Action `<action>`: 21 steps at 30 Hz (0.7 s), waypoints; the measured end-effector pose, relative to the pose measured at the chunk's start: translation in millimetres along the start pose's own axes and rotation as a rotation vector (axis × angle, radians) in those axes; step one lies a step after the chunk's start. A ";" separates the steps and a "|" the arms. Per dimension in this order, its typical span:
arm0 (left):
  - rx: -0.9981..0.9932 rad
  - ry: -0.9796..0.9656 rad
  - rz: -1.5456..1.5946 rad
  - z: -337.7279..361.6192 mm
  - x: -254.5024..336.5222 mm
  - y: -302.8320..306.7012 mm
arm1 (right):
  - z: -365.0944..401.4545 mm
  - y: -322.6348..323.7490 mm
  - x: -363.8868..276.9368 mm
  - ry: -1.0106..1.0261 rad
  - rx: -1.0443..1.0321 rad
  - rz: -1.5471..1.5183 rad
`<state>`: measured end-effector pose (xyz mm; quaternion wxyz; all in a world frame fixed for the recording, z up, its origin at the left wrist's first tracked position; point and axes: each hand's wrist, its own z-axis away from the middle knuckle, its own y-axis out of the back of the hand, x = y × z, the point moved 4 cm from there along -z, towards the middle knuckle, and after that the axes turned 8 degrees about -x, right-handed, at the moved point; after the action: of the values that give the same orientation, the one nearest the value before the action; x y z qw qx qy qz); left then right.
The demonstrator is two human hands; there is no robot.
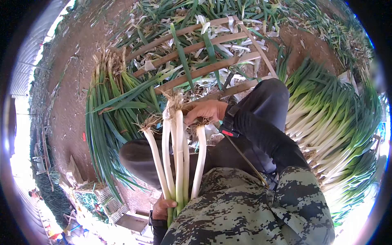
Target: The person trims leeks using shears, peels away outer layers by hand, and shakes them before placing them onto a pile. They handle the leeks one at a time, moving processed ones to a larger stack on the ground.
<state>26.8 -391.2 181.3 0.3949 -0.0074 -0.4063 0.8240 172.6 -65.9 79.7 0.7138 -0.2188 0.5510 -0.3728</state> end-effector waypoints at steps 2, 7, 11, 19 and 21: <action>0.016 0.001 -0.023 0.1 -0.3 3.5 | -0.7 -7.7 -4.5 0.031 -0.028 -0.025; 0.045 -0.035 -0.057 0.7 -1.4 7.6 | 7.0 -26.1 -21.9 0.124 0.108 0.265; 0.065 -0.019 -0.105 0.5 -2.5 12.3 | 18.9 -0.6 -43.5 0.182 0.534 0.389; 0.071 0.020 -0.160 -2.4 8.9 -9.7 | 9.2 -25.7 -72.1 0.035 0.280 0.721; 0.086 0.000 -0.152 -1.0 8.3 -9.9 | 10.2 -31.6 -75.6 0.042 0.286 0.746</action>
<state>27.8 -381.5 189.9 0.4563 0.0404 -0.3699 0.8083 164.5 -28.2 152.7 0.8121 0.1053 0.5496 -0.1654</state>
